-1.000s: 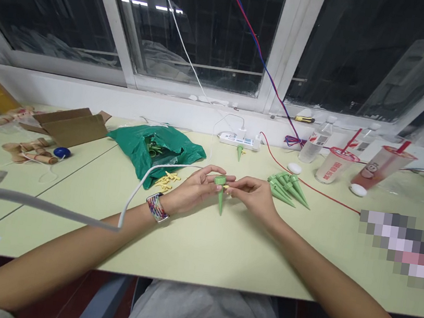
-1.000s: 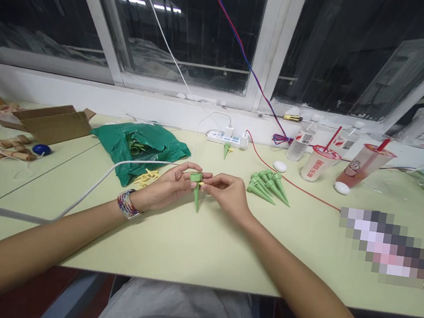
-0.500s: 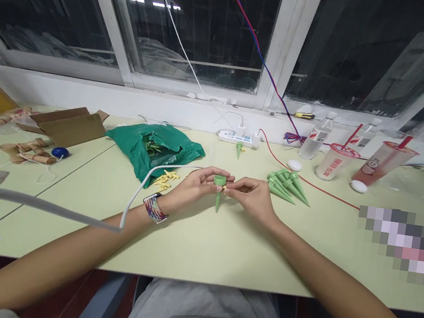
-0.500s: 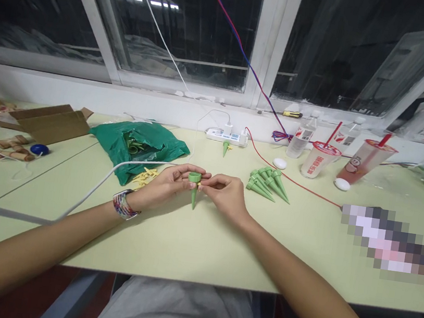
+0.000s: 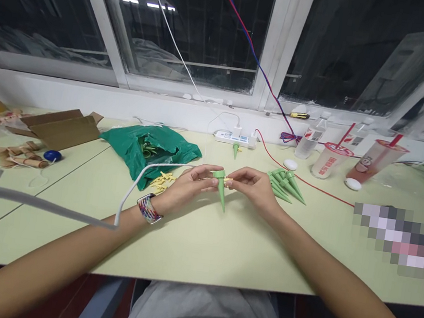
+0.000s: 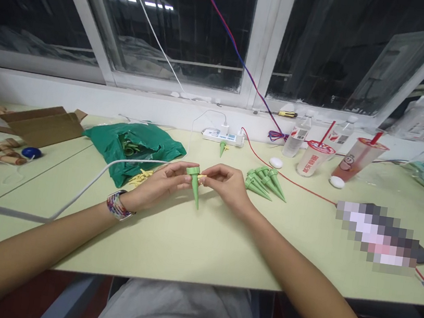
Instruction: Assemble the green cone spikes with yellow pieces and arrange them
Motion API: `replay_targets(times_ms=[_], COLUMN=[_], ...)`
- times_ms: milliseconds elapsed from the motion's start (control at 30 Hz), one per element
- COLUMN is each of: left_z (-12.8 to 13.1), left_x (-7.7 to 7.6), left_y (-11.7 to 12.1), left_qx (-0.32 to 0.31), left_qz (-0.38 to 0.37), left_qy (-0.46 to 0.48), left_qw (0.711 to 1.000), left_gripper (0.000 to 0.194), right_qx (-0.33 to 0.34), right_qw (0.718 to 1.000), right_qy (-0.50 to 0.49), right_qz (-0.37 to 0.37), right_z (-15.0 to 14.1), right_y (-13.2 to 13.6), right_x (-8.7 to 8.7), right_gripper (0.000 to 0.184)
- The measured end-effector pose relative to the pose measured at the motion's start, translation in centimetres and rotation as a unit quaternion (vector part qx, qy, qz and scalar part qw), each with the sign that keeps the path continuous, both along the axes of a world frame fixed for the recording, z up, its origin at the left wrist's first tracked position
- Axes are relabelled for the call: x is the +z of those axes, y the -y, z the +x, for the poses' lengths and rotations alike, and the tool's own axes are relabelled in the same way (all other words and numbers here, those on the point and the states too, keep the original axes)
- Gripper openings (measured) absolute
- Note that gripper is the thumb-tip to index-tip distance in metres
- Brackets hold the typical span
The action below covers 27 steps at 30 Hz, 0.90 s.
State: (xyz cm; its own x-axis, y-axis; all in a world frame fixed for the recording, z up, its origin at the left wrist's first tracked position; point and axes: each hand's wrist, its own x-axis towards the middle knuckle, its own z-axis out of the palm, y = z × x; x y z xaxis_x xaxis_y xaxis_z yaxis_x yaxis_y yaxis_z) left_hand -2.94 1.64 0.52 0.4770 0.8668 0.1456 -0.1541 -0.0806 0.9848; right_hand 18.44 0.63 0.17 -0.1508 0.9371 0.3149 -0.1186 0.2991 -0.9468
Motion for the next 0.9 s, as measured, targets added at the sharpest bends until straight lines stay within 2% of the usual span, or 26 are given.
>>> replay_targets(times_ms=[300, 667, 900], left_z=[0.1, -0.1, -0.4], left_x=[0.0, -0.8, -0.5], left_y=[-0.2, -0.7, -0.8], left_qx=[0.087, 0.023, 0.015], left_qz=[0.049, 0.003, -0.021], left_qy=[-0.046, -0.027, -0.025], left_qw=[0.994, 0.999, 0.999], left_gripper=[0.046, 0.052, 0.053], right_qx=[-0.005, -0.019, -0.032], right_qw=[0.999, 0.999, 0.999], right_qy=[0.040, 0.041, 0.042], right_qz=[-0.004, -0.020, -0.005], right_z=[-0.7, -0.7, -0.7], right_y=[0.9, 0.4, 0.5], right_x=[-0.2, -0.8, -1.2], right_gripper=[0.033, 0.030, 0.030])
